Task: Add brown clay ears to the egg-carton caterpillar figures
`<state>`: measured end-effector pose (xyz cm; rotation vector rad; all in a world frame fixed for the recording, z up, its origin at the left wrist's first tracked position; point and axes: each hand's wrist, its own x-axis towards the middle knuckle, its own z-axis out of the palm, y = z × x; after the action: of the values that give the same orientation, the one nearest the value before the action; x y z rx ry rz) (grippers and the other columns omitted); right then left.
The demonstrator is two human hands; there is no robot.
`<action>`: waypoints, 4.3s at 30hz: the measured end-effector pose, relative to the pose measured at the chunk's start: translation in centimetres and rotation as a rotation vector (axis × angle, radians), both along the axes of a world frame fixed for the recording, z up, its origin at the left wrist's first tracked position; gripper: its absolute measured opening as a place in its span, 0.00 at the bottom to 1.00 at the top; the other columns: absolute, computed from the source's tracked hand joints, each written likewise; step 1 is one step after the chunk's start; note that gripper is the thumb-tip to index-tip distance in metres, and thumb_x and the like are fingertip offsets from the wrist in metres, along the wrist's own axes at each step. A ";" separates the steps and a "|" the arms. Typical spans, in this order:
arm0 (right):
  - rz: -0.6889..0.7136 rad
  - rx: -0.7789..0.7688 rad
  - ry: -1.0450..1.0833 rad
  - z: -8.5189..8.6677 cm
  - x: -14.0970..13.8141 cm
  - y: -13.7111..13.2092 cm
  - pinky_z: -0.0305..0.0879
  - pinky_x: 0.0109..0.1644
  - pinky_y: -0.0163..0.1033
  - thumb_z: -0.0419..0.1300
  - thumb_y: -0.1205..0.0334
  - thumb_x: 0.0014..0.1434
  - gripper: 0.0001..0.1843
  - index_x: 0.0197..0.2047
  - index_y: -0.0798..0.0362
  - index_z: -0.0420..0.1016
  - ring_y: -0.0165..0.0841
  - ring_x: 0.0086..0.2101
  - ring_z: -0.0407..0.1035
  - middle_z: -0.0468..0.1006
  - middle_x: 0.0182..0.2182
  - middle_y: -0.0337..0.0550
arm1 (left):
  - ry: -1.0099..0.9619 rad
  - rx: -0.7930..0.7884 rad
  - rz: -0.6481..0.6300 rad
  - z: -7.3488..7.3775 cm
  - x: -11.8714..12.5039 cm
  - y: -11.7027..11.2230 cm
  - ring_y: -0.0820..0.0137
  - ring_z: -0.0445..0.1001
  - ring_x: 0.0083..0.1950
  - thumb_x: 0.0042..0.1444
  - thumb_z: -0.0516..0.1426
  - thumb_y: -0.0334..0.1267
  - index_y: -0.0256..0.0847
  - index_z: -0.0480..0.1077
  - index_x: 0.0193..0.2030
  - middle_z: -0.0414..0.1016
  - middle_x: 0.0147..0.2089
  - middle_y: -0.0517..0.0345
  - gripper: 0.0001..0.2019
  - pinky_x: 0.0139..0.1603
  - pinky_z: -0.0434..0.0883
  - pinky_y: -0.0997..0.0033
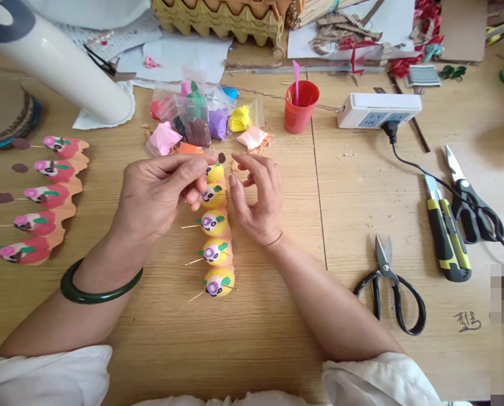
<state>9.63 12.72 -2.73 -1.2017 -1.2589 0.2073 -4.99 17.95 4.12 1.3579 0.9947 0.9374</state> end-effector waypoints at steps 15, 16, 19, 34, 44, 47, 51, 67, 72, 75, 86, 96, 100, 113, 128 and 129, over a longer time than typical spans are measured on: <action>0.105 0.015 -0.027 -0.7 0.1 0.1 0.78 0.39 0.40 0.58 0.61 0.72 0.09 0.53 0.45 0.76 0.33 0.40 0.76 0.81 0.44 0.43 | 0.030 0.069 -0.269 -0.1 0.2 1.1 0.75 0.71 0.27 0.59 0.66 0.35 0.41 0.83 0.53 0.79 0.34 0.58 0.15 0.28 0.72 0.75; 0.103 0.011 -0.005 -0.7 0.1 0.1 0.77 0.38 0.39 0.59 0.60 0.72 0.08 0.52 0.45 0.76 0.32 0.40 0.76 0.81 0.44 0.43 | 0.023 0.089 -0.273 -0.1 0.2 1.1 0.76 0.71 0.26 0.60 0.66 0.36 0.41 0.84 0.51 0.78 0.32 0.57 0.12 0.27 0.72 0.76; 0.080 0.030 -0.009 -0.7 0.2 0.1 0.76 0.37 0.39 0.60 0.61 0.72 0.07 0.51 0.45 0.78 0.32 0.41 0.75 0.80 0.44 0.43 | 0.061 0.144 -0.264 -0.1 0.0 1.0 0.77 0.71 0.25 0.64 0.65 0.41 0.39 0.85 0.44 0.75 0.28 0.58 0.09 0.25 0.70 0.78; 0.149 0.071 -0.044 -0.3 -0.2 0.1 0.70 0.34 0.34 0.58 0.67 0.71 0.03 0.46 0.49 0.71 0.26 0.33 0.68 0.75 0.37 0.38 | 0.358 0.201 -0.211 1.0 -0.2 1.0 0.79 0.64 0.21 0.59 0.66 0.45 0.38 0.82 0.34 0.73 0.23 0.61 0.12 0.21 0.62 0.80; 0.125 -0.084 0.471 -1.6 -0.2 1.2 0.63 0.22 0.30 0.61 0.50 0.71 0.10 0.44 0.47 0.72 0.22 0.22 0.60 0.71 0.30 0.33 | -0.014 0.014 -0.061 1.3 0.1 1.0 0.80 0.70 0.25 0.63 0.64 0.33 0.40 0.82 0.36 0.77 0.31 0.59 0.05 0.26 0.69 0.80; 0.183 -0.145 0.585 -1.9 0.2 1.6 0.67 0.22 0.29 0.62 0.44 0.69 0.15 0.47 0.46 0.75 0.22 0.22 0.62 0.73 0.30 0.33 | -0.184 -0.242 -0.065 1.8 0.5 0.9 0.79 0.72 0.27 0.62 0.61 0.29 0.39 0.83 0.42 0.79 0.35 0.56 0.08 0.26 0.71 0.81; 0.215 -0.144 0.577 -1.7 0.5 1.5 0.70 0.24 0.29 0.63 0.46 0.69 0.13 0.47 0.46 0.80 0.22 0.23 0.65 0.75 0.31 0.34 | -0.249 -0.391 -0.100 2.1 0.8 1.1 0.79 0.74 0.32 0.56 0.56 0.20 0.34 0.82 0.39 0.79 0.38 0.54 0.14 0.31 0.73 0.84; 0.262 -0.068 0.289 -0.7 0.2 0.5 0.74 0.32 0.34 0.61 0.50 0.71 0.12 0.51 0.42 0.84 0.29 0.37 0.74 0.77 0.44 0.42 | -0.010 -0.263 -0.177 0.8 0.9 -0.2 0.83 0.59 0.20 0.59 0.67 0.37 0.36 0.78 0.31 0.68 0.25 0.62 0.08 0.17 0.57 0.82; 0.338 -0.055 0.313 -0.4 0.1 0.1 0.74 0.32 0.34 0.60 0.51 0.72 0.14 0.57 0.41 0.80 0.27 0.35 0.72 0.77 0.45 0.41 | -0.014 -0.203 -0.154 0.6 0.8 0.0 0.83 0.59 0.19 0.59 0.68 0.41 0.37 0.78 0.31 0.69 0.25 0.62 0.11 0.16 0.57 0.81; 0.337 -0.092 0.302 -0.3 0.1 0.0 0.74 0.31 0.35 0.62 0.51 0.70 0.11 0.53 0.42 0.81 0.28 0.34 0.72 0.78 0.44 0.41 | 0.011 -0.233 -0.169 0.6 0.7 0.1 0.83 0.58 0.18 0.59 0.69 0.42 0.36 0.79 0.32 0.69 0.25 0.61 0.11 0.15 0.57 0.81; 0.217 -0.216 0.622 -0.6 -0.1 1.1 0.62 0.19 0.31 0.59 0.37 0.69 0.27 0.27 0.47 0.62 0.23 0.18 0.57 0.63 0.21 0.31 | -0.138 -0.373 -0.061 2.8 0.8 0.5 0.82 0.59 0.22 0.64 0.59 0.31 0.37 0.81 0.44 0.71 0.34 0.57 0.09 0.17 0.56 0.83; 0.329 -0.180 0.622 -1.6 0.3 1.4 0.80 0.34 0.32 0.65 0.45 0.67 0.15 0.47 0.45 0.73 0.25 0.31 0.76 0.81 0.37 0.36 | -0.236 -0.422 -0.046 2.9 0.7 1.0 0.75 0.50 0.23 0.64 0.58 0.42 0.44 0.80 0.44 0.56 0.27 0.62 0.09 0.16 0.50 0.74; 0.334 -0.162 0.604 -1.7 0.3 1.4 0.81 0.34 0.33 0.64 0.45 0.68 0.14 0.49 0.44 0.76 0.25 0.30 0.76 0.81 0.37 0.35 | -0.219 -0.360 -0.031 2.3 0.4 1.0 0.75 0.56 0.23 0.62 0.61 0.39 0.49 0.79 0.48 0.60 0.26 0.63 0.09 0.18 0.55 0.74; 0.313 -0.220 0.679 -0.8 0.3 1.3 0.78 0.28 0.31 0.69 0.43 0.63 0.18 0.40 0.47 0.71 0.24 0.25 0.74 0.79 0.30 0.33 | -0.322 -0.318 -0.056 2.6 0.8 0.4 0.83 0.44 0.15 0.70 0.59 0.48 0.42 0.64 0.26 0.55 0.17 0.68 0.21 0.15 0.44 0.74; 0.220 -0.176 0.653 -1.5 0.5 1.7 0.79 0.30 0.33 0.69 0.44 0.63 0.15 0.39 0.46 0.76 0.25 0.26 0.69 0.73 0.29 0.33 | -0.325 -0.294 0.060 3.1 0.2 1.0 0.79 0.47 0.21 0.65 0.58 0.29 0.41 0.78 0.39 0.51 0.23 0.65 0.07 0.19 0.47 0.73; 0.203 -0.194 0.662 -1.3 0.4 1.6 0.75 0.25 0.32 0.68 0.42 0.63 0.18 0.35 0.47 0.74 0.24 0.23 0.66 0.71 0.27 0.32 | -0.311 -0.302 0.049 3.1 0.2 1.0 0.79 0.47 0.21 0.64 0.58 0.29 0.40 0.79 0.40 0.49 0.23 0.66 0.07 0.19 0.46 0.73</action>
<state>10.06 14.31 -3.99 -1.0388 -0.7802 0.8222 -4.78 18.93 7.25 0.9083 0.8902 0.9572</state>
